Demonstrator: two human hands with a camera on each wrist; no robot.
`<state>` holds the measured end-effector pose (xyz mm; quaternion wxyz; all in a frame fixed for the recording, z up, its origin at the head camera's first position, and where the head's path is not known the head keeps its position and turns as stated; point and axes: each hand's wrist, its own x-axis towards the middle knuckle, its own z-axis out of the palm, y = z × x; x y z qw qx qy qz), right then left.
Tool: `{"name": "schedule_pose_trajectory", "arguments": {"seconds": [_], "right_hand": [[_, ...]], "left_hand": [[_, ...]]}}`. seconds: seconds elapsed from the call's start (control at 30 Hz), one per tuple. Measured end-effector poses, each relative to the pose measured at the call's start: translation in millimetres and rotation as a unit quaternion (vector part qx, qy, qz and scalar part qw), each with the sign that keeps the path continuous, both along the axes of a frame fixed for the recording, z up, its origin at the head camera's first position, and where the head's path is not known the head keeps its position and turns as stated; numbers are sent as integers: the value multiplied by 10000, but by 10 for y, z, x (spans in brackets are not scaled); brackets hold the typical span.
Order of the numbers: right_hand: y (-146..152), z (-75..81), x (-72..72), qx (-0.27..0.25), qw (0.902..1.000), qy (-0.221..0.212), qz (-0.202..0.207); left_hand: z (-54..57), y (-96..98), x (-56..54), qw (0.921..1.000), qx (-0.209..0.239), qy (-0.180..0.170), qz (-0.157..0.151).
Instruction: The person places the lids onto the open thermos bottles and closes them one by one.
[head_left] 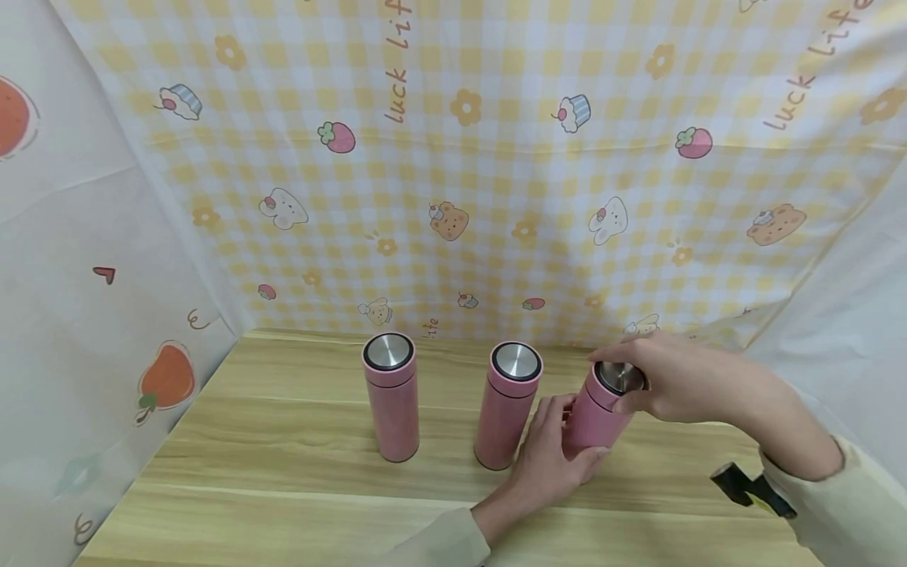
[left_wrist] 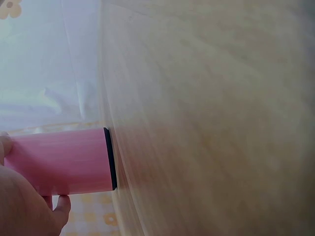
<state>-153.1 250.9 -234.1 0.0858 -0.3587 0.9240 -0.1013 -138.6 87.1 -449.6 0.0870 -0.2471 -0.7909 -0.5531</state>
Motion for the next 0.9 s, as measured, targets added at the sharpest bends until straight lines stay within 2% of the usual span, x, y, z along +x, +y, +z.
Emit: {"name": "schedule_pose_trajectory", "arguments": {"seconds": [0.4, 0.63, 0.9], "right_hand": [[-16, -23, -5, -81, 9998, 156, 31], [-24, -51, 0, -10, 9988, 487, 88], [-28, -68, 9, 19, 9978, 660, 74]], "left_hand": [[4, 5, -3, 10000, -36, -11, 34], [8, 5, -2, 10000, -5, -37, 16], [7, 6, 3, 10000, -9, 5, 22]]}}
